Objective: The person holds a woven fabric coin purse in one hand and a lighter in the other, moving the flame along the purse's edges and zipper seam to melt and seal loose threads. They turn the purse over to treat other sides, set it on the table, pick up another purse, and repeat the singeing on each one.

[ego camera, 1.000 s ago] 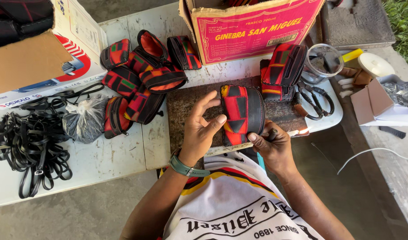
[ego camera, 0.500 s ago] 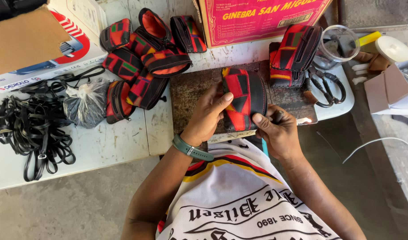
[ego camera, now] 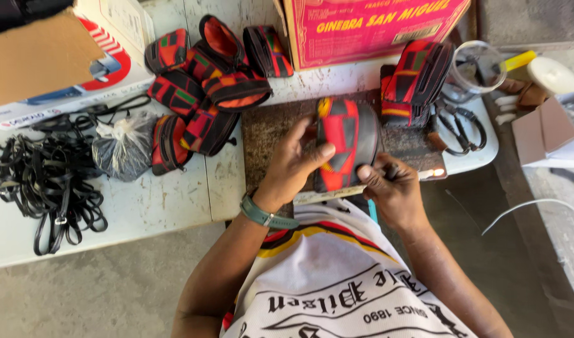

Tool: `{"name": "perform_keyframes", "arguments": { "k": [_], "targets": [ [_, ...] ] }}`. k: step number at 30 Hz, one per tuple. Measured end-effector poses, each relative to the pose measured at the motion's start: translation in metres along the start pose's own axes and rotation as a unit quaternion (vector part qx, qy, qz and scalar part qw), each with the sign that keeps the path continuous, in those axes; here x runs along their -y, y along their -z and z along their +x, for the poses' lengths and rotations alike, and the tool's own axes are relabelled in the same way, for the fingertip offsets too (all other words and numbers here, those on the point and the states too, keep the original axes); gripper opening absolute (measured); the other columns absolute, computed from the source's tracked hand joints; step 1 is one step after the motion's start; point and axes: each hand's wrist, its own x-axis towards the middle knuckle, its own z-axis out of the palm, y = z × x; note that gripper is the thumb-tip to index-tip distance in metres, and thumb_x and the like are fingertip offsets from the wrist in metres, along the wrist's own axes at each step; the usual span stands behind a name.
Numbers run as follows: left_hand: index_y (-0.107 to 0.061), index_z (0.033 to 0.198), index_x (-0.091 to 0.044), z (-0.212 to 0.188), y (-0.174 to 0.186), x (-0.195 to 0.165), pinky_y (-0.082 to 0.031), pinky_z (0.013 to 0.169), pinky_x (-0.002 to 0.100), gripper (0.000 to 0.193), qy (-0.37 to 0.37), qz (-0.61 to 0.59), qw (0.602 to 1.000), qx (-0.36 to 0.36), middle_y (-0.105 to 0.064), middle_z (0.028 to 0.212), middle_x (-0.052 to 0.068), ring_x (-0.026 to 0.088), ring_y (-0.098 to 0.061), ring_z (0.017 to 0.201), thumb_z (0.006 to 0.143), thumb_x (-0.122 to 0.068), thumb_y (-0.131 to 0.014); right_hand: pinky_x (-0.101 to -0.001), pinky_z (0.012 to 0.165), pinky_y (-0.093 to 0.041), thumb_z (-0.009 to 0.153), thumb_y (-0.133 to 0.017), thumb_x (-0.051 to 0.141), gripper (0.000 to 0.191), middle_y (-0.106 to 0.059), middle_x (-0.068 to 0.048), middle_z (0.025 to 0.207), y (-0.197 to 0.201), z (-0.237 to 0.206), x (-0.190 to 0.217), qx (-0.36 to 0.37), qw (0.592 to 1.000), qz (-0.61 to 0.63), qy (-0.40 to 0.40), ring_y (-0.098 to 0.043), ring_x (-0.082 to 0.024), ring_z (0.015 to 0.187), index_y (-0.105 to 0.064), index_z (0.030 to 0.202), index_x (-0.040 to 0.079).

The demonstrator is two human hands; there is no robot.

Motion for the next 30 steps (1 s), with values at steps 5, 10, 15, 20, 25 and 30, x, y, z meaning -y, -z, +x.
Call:
{"name": "perform_keyframes", "arguments": {
  "k": [5,10,15,20,25,30],
  "targets": [
    [-0.049,0.143,-0.002,-0.001,-0.003,-0.006,-0.052,0.109,0.035,0.053,-0.025,-0.016,1.0,0.009,-0.06,0.137,0.009,0.016,-0.057,0.129,0.099,-0.02,-0.074,-0.0216,0.054,-0.039,0.092,-0.078,0.011,0.014,-0.061,0.003,0.077,-0.007,-0.003,0.003,0.021,0.996,-0.077,0.041,-0.05,-0.004,0.062,-0.067,0.087,0.003],
    [-0.05,0.145,-0.002,-0.003,-0.001,-0.003,-0.049,0.113,0.034,0.053,-0.051,0.008,0.998,0.022,-0.059,0.139,0.009,0.016,-0.057,0.131,0.101,-0.02,-0.074,-0.0216,0.053,-0.038,0.089,-0.079,0.01,0.011,-0.059,0.004,0.072,-0.007,-0.003,0.005,0.008,0.994,-0.11,0.028,-0.047,-0.003,0.06,-0.071,0.093,0.004],
    [-0.051,0.143,-0.001,-0.003,0.002,0.001,-0.051,0.11,0.034,0.052,-0.023,0.003,1.0,0.017,-0.062,0.136,0.009,0.016,-0.058,0.128,0.101,-0.022,-0.073,-0.022,0.054,-0.039,0.092,-0.079,0.009,0.012,-0.06,0.003,0.078,-0.007,-0.003,0.003,0.021,0.994,-0.096,0.049,-0.049,-0.003,0.063,-0.069,0.091,0.003],
    [-0.051,0.144,-0.001,-0.003,0.004,0.004,-0.049,0.113,0.034,0.052,-0.045,0.032,0.998,0.017,-0.062,0.137,0.01,0.017,-0.058,0.131,0.102,-0.022,-0.072,-0.0192,0.068,-0.055,0.087,-0.075,0.007,0.021,-0.071,0.001,0.095,-0.012,-0.005,0.004,-0.013,0.993,-0.107,0.049,-0.064,-0.002,0.08,-0.064,0.105,0.002],
    [-0.05,0.144,0.001,-0.003,0.005,0.003,-0.053,0.105,0.033,0.054,0.002,-0.003,1.0,0.003,-0.065,0.13,0.012,0.016,-0.062,0.12,0.1,-0.02,-0.073,-0.0229,0.068,-0.052,0.092,-0.078,0.006,0.03,-0.07,-0.007,0.095,-0.012,-0.007,0.005,-0.018,0.994,-0.097,0.038,-0.062,-0.008,0.078,-0.063,0.116,-0.004],
    [-0.041,0.151,-0.001,-0.008,0.002,-0.004,-0.056,0.096,0.033,0.065,0.053,-0.016,0.998,0.003,-0.067,0.124,0.013,0.016,-0.065,0.112,0.096,-0.015,-0.073,-0.0242,0.082,-0.055,0.092,-0.077,0.011,0.062,-0.061,-0.009,0.125,-0.007,-0.005,0.008,0.028,0.998,0.011,0.05,-0.063,-0.011,0.104,-0.046,0.144,0.001]
  ]
}}
